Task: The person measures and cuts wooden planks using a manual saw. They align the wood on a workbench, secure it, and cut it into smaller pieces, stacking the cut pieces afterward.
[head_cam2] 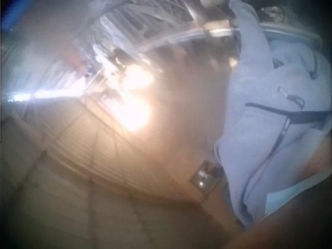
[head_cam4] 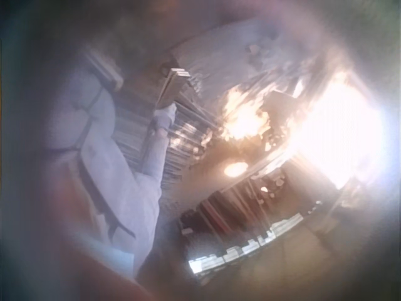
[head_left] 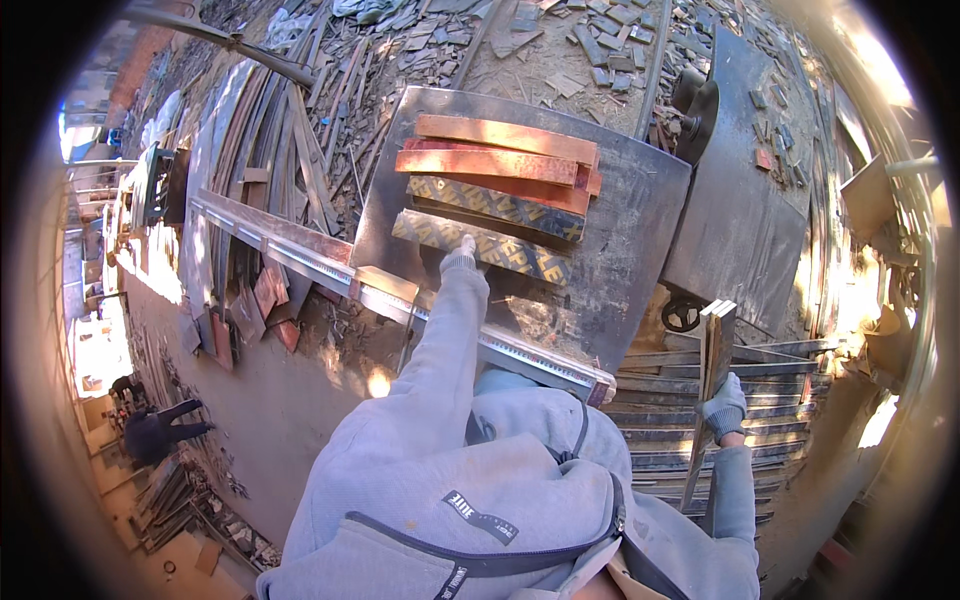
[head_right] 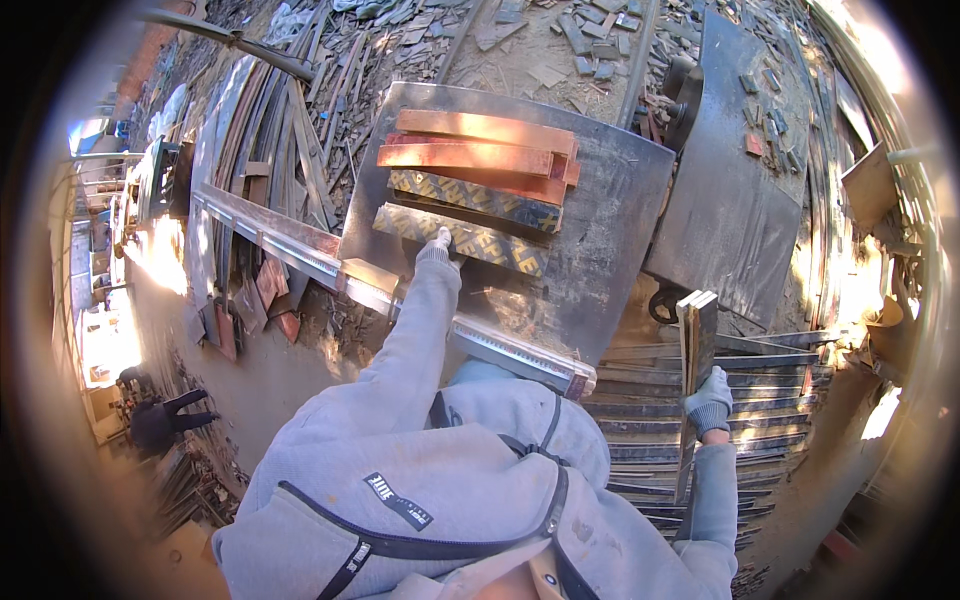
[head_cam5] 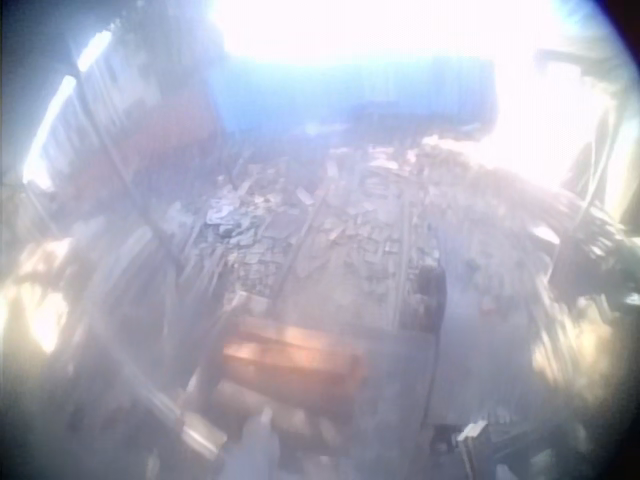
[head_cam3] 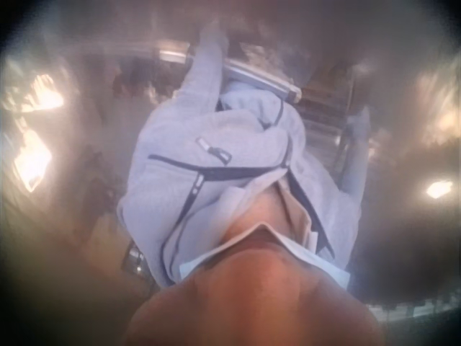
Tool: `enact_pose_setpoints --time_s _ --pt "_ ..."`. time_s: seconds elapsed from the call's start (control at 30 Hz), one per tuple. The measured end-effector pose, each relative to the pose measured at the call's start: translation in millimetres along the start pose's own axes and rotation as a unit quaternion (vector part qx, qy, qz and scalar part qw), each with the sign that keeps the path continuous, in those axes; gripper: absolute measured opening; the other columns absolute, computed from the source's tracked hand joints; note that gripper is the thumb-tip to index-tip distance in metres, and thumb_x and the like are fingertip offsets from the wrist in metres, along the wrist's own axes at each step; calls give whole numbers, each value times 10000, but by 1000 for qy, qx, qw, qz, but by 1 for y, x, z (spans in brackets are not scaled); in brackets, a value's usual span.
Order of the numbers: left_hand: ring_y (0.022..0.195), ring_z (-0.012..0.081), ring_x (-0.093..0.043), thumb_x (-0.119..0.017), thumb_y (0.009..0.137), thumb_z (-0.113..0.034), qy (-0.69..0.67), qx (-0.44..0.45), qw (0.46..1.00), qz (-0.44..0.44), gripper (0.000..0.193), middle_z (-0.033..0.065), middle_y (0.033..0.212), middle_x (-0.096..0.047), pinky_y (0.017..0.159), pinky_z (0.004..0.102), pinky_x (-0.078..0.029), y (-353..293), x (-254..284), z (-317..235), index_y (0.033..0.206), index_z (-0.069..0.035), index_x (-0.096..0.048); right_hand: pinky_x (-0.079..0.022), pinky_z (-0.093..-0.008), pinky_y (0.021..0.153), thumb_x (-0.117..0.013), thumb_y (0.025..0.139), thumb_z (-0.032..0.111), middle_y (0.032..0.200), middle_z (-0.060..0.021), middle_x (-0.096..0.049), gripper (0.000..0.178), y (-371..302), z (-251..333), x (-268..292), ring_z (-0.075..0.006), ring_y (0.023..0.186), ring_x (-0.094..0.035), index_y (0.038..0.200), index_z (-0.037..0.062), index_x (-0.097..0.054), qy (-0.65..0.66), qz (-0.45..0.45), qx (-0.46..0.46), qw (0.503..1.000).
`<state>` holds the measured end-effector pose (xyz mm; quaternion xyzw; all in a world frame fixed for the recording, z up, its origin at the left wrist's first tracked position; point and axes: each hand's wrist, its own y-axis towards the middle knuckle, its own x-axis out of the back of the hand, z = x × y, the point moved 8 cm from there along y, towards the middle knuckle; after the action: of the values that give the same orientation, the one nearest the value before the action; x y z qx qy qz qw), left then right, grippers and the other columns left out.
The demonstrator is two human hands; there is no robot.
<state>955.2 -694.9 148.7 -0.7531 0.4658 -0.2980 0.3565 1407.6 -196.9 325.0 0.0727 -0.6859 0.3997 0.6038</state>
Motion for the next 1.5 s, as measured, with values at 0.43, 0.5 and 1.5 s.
enact_pose_setpoints --time_s 0.43,0.5,1.5 --pt "857 254 -744 -919 775 -175 109 7 990 -91 662 166 1124 -714 692 441 -682 -48 10 -34 1283 60 -566 -574 -504 917 -895 666 195 1172 -238 -662 657 -18 22 0 -456 1102 -677 1213 39 -565 -43 -12 31 999" --pt "991 250 -738 -926 757 -256 116 1 986 -122 799 195 1268 -707 902 399 -616 -46 11 -31 1376 86 -556 -575 -507 919 -880 677 193 1179 -245 -662 650 -20 26 0 -458 1102 -679 1222 32 -566 -40 -7 42 998" --pt "1149 376 -700 -662 1029 -178 7 49 999 -2 532 264 1344 -636 837 447 -680 -56 13 -5 1452 92 -485 -589 -509 902 -795 771 164 1204 -246 -643 529 1 71 32 -451 1059 -709 1211 17 -541 -115 -6 82 990"
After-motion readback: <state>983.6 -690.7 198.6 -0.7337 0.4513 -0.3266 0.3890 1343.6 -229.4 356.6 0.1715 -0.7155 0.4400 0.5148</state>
